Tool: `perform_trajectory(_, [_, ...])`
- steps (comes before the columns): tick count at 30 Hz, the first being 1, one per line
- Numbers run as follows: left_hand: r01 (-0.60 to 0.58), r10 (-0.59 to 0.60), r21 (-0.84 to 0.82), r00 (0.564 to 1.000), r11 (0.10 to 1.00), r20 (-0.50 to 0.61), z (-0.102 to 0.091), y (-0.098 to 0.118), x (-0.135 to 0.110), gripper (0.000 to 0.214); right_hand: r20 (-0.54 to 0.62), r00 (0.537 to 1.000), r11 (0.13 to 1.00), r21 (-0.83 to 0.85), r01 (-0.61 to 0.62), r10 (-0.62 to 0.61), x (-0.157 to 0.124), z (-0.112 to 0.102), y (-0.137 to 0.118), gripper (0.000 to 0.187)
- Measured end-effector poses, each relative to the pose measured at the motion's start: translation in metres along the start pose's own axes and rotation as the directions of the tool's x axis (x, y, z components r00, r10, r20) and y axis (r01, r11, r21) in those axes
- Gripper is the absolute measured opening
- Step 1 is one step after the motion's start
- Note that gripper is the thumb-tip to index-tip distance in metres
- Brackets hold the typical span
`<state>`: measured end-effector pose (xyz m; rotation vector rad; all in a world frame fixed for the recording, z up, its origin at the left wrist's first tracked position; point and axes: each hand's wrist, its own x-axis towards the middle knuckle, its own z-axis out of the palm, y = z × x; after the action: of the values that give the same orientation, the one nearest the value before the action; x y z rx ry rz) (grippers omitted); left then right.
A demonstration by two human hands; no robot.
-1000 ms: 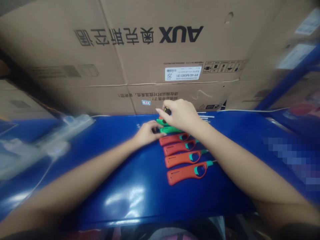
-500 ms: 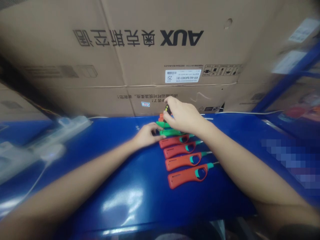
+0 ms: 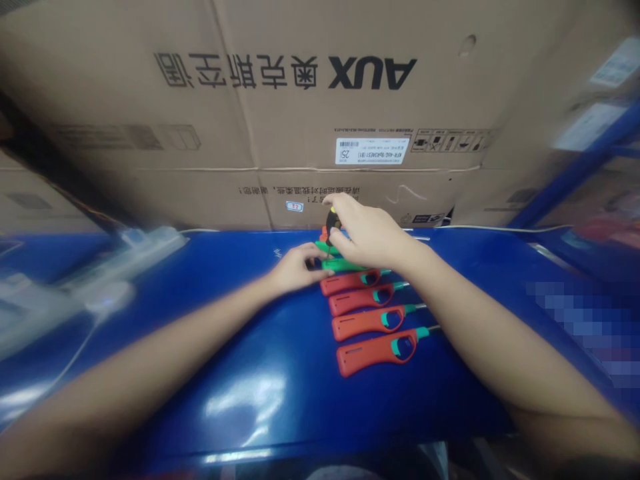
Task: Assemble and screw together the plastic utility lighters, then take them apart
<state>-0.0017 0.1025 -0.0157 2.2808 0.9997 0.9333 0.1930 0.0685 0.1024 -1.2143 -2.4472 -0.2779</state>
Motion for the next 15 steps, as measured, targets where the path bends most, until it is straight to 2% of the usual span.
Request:
perform_trajectory(3, [0.005, -0.005, 0.001, 1.0, 1.0, 0.005, -0.0001, -0.0001, -0.0003, 0.031, 0.035, 0.997, 0.997, -0.052, -0.063, 0.064, 0.0005, -0.0018, -0.0001, 0.048])
perform_trajectory(5, [0.008, -0.008, -0.002, 1.0, 1.0, 0.005, -0.0001, -0.0002, -0.0006, 0.031, 0.039, 0.997, 0.997, -0.05, -0.059, 0.061, 0.0007, -0.0033, -0.0001, 0.047])
perform_trajectory(8, [0.004, -0.004, -0.009, 1.0, 1.0, 0.003, 0.0003, -0.0008, -0.001, 0.03, 0.03, 0.998, 0.998, -0.035, -0.052, 0.053, 0.001, -0.0046, -0.0005, 0.055])
perform_trajectory(12, [0.004, -0.004, -0.025, 1.0, 1.0, 0.006, 0.0013, -0.0027, -0.0009, 0.031, 0.051, 0.997, 0.998, -0.013, -0.063, 0.063, 0.0012, -0.0053, -0.0018, 0.042])
perform_trajectory(15, [0.003, -0.003, -0.035, 1.0, 0.999, 0.004, 0.0019, -0.0042, -0.0005, 0.031, 0.042, 0.998, 0.999, -0.013, -0.036, 0.037, 0.0005, -0.0064, -0.0026, 0.055])
